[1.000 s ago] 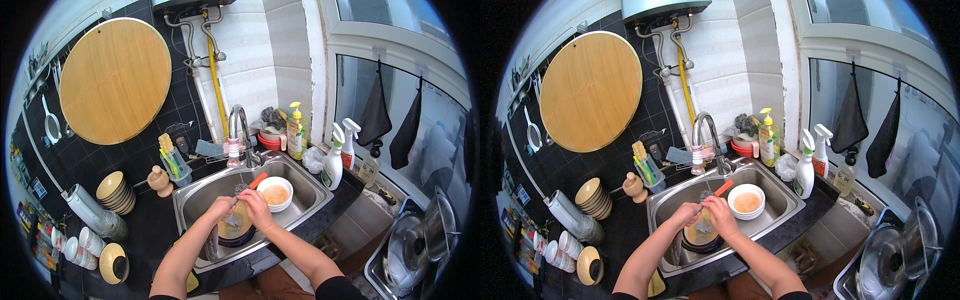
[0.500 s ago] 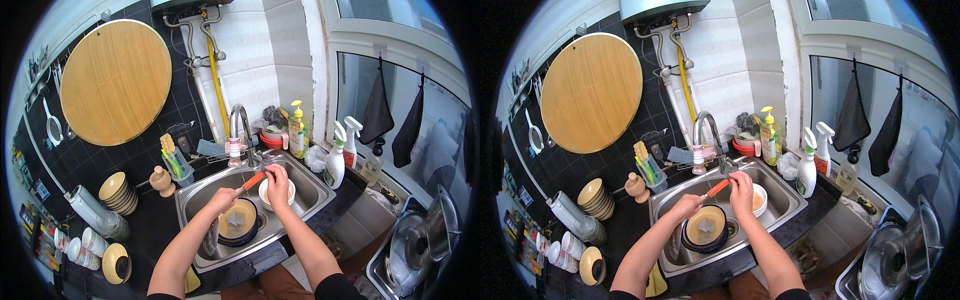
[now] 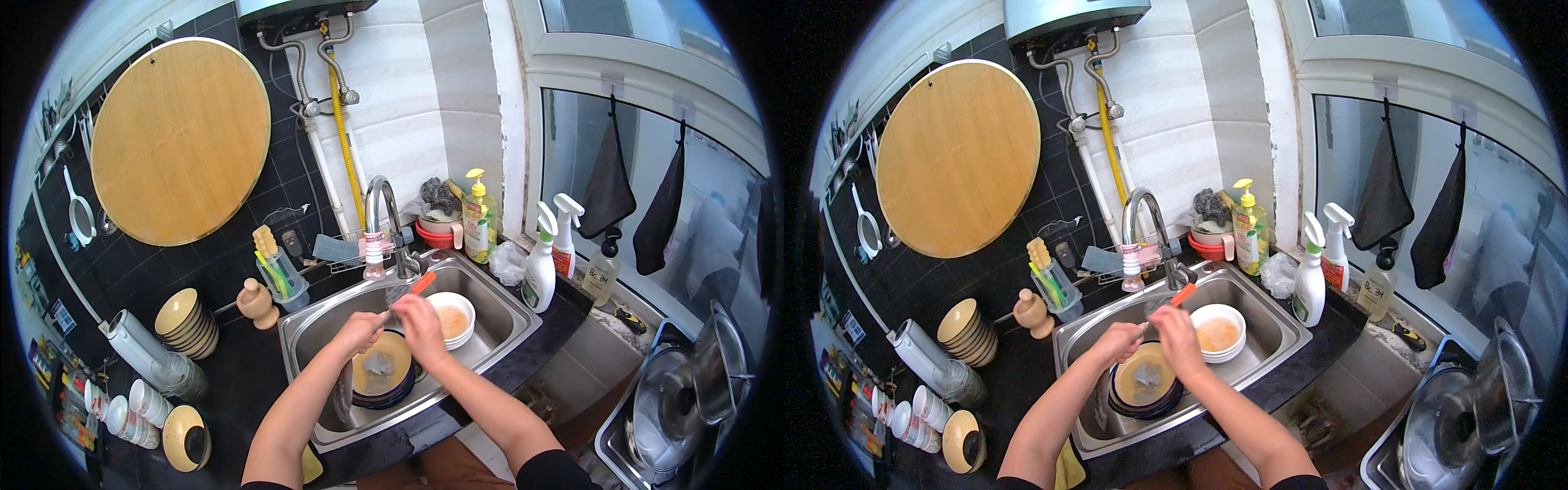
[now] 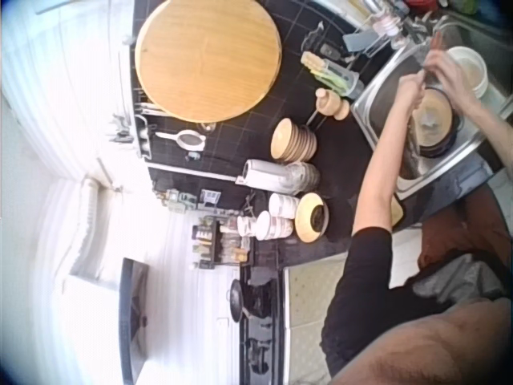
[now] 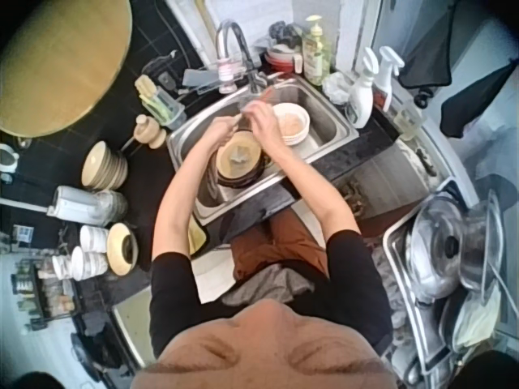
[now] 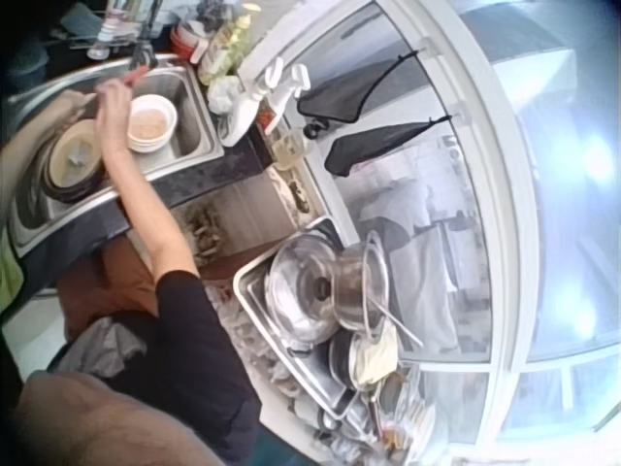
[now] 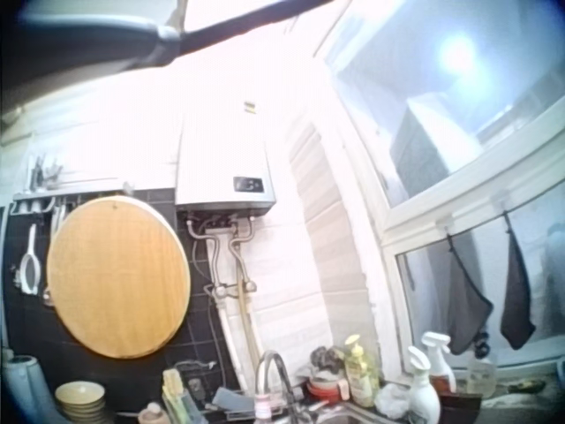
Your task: The person washes a metal slotted spoon and a small white bowl in a kitchen sink. They use a steel wool scrubber to clean the utensils under running water, rinsing them thoroughly before placing them aside.
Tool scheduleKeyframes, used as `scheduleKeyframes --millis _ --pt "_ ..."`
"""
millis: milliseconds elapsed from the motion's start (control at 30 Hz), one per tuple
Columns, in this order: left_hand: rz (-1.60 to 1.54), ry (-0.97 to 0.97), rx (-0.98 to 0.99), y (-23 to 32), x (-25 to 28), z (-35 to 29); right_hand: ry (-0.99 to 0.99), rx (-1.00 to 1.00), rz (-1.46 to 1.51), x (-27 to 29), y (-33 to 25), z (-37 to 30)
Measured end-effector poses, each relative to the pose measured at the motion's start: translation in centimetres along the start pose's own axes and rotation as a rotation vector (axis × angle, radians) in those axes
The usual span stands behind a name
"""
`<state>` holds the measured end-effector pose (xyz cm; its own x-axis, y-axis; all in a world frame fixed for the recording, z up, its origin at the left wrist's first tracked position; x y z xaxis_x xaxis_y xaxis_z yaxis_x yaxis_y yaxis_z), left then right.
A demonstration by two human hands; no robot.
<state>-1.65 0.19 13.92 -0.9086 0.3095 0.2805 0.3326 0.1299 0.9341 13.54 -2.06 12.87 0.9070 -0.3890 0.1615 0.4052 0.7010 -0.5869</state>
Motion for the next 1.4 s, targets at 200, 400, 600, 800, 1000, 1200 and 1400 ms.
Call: scheduleKeyframes --millis 200,400,600,800,1000,1200,1400 --pt "0.050 -0.028 -0.022 0.2 -0.1 -0.2 0.171 -0.083 -0.113 2.6 3.2 2.5" --pt "0.045 0.002 0.006 -0.6 0.3 0.3 -0.055 -0.029 0.051 -0.4 -0.2 -0.5" --pt "0.071 -0.034 -0.004 -0.7 -0.2 0.3 0.153 -0.153 -0.135 3.0 4.8 2.4" --pt "0.002 -0.025 -0.003 -0.9 0.1 0.5 -0.082 -0.025 0.018 0.4 0.2 -0.3" --pt "0.047 -0.033 0.001 -1.1 -0.1 0.5 0.154 -0.164 -0.136 2.5 4.5 2.0" --pt "-0.021 -0.045 -0.042 -1.8 0.3 0.6 -0.062 -0.009 -0.009 0.8 1.1 -0.1" --pt "0.004 -0.029 -0.004 -1.5 -0.3 0.8 0.212 -0.240 -0.005 2.1 4.2 2.4"
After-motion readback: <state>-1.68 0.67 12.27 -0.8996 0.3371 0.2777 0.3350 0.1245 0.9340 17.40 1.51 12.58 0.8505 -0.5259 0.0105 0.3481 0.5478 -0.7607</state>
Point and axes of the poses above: each hand's wrist, its own z-axis towards the middle knuckle, its own x-axis out of the back of the hand, y = z × x, the point moved 3 cm from there along z, towards the middle knuckle, and after that the axes turned 10 degrees about -x, right-handed, at the moved point
